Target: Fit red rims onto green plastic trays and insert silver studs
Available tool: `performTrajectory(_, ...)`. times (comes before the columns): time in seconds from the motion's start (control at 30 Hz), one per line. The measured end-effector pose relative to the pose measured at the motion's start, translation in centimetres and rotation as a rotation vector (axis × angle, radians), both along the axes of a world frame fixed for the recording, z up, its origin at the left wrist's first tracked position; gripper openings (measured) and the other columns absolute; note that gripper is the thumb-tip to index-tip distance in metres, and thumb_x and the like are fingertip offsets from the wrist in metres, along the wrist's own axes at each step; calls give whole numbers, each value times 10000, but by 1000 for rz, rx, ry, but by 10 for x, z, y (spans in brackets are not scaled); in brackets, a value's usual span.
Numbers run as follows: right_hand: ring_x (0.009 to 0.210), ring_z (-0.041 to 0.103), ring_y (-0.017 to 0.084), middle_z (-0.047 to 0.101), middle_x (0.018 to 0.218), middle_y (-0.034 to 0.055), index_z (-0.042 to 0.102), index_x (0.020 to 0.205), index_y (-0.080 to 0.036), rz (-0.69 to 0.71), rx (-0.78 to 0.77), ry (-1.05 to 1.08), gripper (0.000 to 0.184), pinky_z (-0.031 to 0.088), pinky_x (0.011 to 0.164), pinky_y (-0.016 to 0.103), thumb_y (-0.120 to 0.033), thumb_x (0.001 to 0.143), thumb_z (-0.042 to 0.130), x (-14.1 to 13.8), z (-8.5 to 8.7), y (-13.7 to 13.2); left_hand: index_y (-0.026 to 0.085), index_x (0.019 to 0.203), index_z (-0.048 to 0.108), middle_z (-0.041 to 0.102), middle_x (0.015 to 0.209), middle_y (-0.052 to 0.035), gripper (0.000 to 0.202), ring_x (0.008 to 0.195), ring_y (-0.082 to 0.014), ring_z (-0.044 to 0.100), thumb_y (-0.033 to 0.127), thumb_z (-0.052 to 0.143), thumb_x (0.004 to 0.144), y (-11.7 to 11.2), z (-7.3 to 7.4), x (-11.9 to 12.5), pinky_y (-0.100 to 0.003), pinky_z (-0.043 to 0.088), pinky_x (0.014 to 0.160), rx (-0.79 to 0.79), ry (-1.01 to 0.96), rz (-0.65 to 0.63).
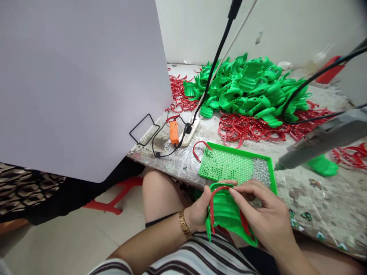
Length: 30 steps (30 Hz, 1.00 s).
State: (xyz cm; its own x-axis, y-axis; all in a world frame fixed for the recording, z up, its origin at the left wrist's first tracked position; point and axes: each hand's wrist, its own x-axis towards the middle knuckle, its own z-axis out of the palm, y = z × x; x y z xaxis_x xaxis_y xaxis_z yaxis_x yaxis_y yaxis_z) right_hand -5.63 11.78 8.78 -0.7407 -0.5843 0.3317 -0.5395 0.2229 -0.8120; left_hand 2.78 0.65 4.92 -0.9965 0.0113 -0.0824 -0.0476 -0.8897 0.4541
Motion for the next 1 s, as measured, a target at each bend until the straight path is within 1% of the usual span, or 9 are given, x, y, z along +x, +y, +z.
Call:
performTrajectory(0.17,668,501,87,559,726,23,618,727,-154,-55,-37,-57,159,389,609,229,-263,843,605,8,7,-4,161,1295,510,614,1186,-147,814,1148,-281,557,728,548,711,0,-1,-1,-433,398,1004,-4,25,-4)
performTrajectory(0.33,693,536,87,569,733,22,600,713,-148,-68,-31,-95,177,410,636,220,-260,850,599,7,5,-3,190,1334,452,566,1255,-154,811,1133,-278,566,717,545,724,-1,-2,0,-437,398,995,-8,36,20)
performTrajectory(0.47,668,535,85,570,726,25,608,726,-145,-9,-15,20,132,419,609,219,-216,838,608,2,2,-1,194,1336,441,552,1268,-160,822,1116,-272,571,733,528,722,-2,-4,0,-435,403,988,-31,38,12)
performTrajectory(0.63,668,537,83,574,724,25,615,747,-149,34,-12,141,99,438,603,211,-184,839,599,-3,5,-1,176,1320,468,580,1220,-162,816,1097,-266,581,730,527,725,-5,-3,-2,-434,411,981,-70,51,2)
performTrajectory(0.8,655,549,92,586,712,34,604,708,-148,29,35,135,173,447,578,203,-233,856,583,-4,11,0,135,1275,523,617,1154,-173,832,1145,-289,553,750,514,716,-8,1,-3,-441,388,1012,-147,48,18)
performTrajectory(1.0,650,547,81,588,716,24,613,719,-151,16,45,124,162,435,578,189,-246,849,595,-4,14,0,123,1249,547,613,1173,-177,824,1185,-296,531,750,516,714,-8,2,-4,-429,379,1024,-132,66,5)
